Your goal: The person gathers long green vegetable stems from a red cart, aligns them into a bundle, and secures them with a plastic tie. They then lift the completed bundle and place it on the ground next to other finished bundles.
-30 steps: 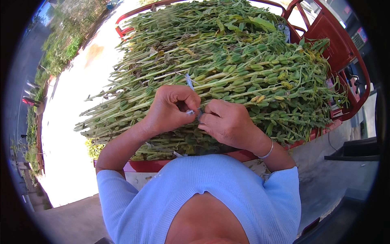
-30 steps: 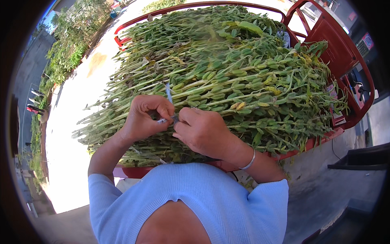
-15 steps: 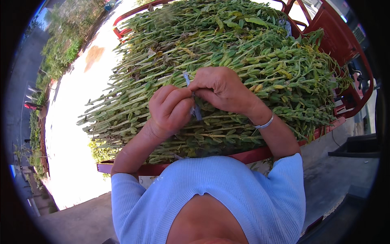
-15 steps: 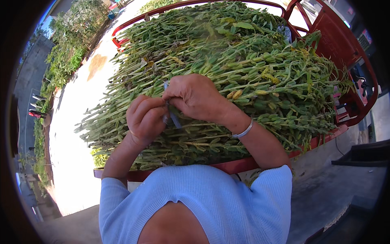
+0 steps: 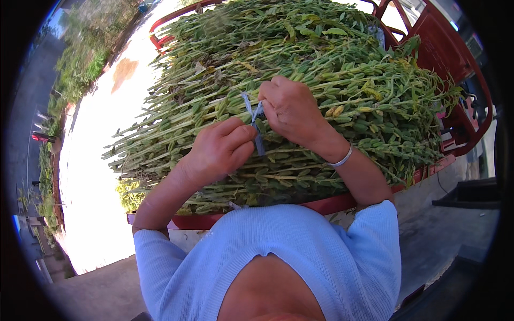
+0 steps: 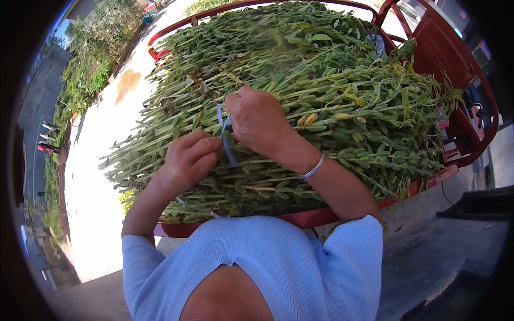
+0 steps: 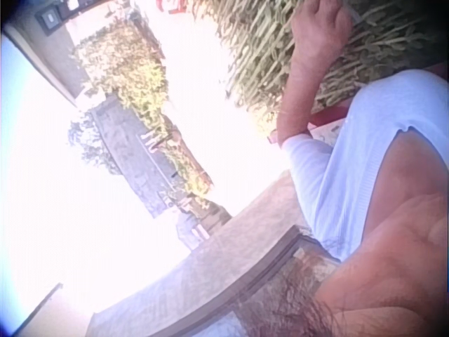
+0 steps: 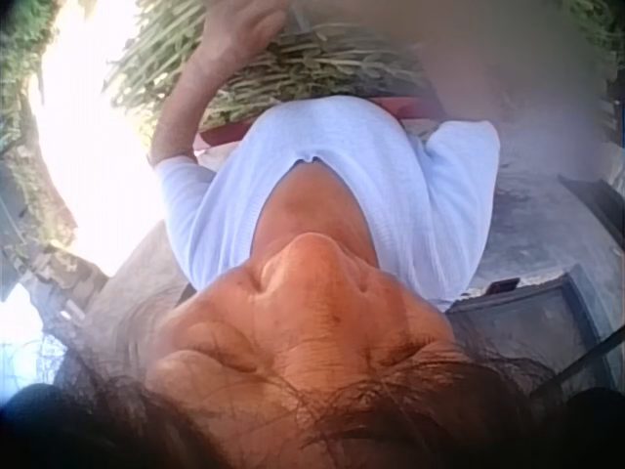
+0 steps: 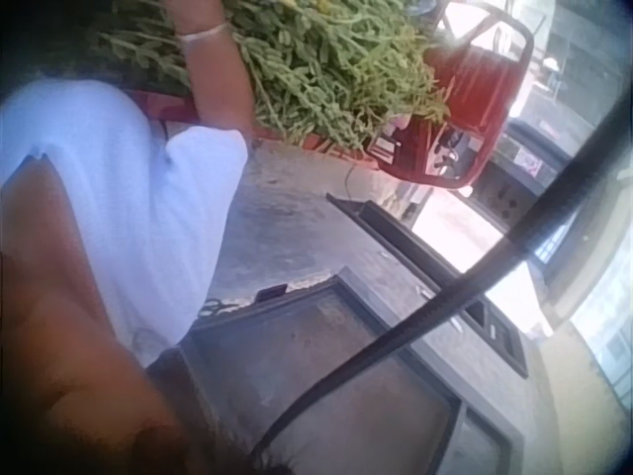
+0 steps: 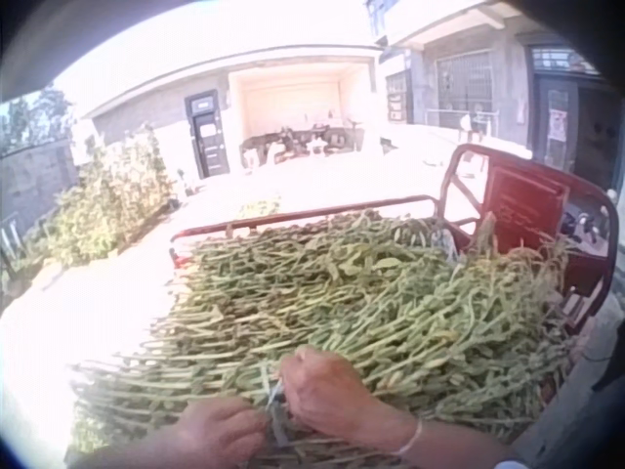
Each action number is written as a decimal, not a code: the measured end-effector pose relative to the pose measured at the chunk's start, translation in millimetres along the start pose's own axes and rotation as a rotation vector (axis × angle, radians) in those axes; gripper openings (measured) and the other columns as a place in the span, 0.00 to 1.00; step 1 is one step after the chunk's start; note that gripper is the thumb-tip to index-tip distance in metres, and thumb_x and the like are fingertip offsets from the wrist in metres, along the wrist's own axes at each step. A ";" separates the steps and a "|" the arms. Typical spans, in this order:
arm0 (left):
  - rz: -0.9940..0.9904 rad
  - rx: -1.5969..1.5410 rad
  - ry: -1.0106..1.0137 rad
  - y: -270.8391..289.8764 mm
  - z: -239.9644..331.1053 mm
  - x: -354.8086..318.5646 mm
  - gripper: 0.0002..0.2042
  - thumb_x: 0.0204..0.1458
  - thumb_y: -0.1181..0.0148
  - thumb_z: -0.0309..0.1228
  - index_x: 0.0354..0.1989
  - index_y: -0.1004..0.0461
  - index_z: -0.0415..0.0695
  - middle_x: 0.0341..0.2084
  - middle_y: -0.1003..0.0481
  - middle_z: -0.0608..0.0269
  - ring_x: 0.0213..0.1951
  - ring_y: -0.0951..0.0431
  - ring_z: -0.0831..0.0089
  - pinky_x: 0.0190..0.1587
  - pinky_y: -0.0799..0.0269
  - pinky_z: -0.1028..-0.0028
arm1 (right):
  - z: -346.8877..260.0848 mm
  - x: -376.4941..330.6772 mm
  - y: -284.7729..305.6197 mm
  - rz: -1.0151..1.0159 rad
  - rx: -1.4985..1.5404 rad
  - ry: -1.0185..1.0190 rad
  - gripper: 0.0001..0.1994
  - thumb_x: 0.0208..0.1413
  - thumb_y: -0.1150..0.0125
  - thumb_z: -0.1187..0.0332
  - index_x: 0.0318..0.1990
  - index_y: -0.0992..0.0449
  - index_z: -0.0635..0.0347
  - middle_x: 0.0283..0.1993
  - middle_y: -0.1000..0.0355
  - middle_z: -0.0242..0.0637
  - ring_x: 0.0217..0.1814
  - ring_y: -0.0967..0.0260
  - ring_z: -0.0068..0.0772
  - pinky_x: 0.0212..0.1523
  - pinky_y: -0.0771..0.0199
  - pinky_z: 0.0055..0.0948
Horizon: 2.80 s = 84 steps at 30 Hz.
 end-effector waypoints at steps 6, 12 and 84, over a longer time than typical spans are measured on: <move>-0.009 -0.182 0.123 -4.6 -19.8 -1.3 0.08 0.27 0.41 0.20 0.18 0.33 0.42 0.25 0.27 0.63 0.26 0.27 0.65 0.25 0.30 0.71 | 1.2 0.6 -6.0 0.001 -0.060 -0.011 0.02 0.42 0.47 0.76 0.25 0.33 0.61 0.24 0.37 0.45 0.26 0.35 0.49 0.27 0.34 0.42; -0.094 -0.399 0.351 1.4 -55.8 0.1 0.15 0.33 0.33 0.26 0.32 0.28 0.42 0.34 0.26 0.59 0.35 0.26 0.61 0.34 0.29 0.69 | -18.5 0.9 12.3 0.059 -0.126 0.100 0.08 0.41 0.43 0.76 0.32 0.29 0.62 0.28 0.35 0.42 0.31 0.34 0.46 0.31 0.33 0.39; 0.766 -0.534 0.916 436.4 -103.7 -612.4 0.55 0.36 0.43 0.66 0.63 0.58 0.36 0.55 0.43 0.39 0.57 0.41 0.53 0.54 0.39 0.56 | -455.8 169.1 -456.5 -0.191 1.493 -0.157 0.19 0.50 0.36 0.67 0.45 0.32 0.68 0.44 0.29 0.38 0.43 0.29 0.25 0.43 0.25 0.24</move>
Point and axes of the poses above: each hand's wrist, its own x-axis towards the middle knuckle, its own y-axis out of the back of the hand, z = x × y, the point moved 10 cm from there along x, towards the middle knuckle
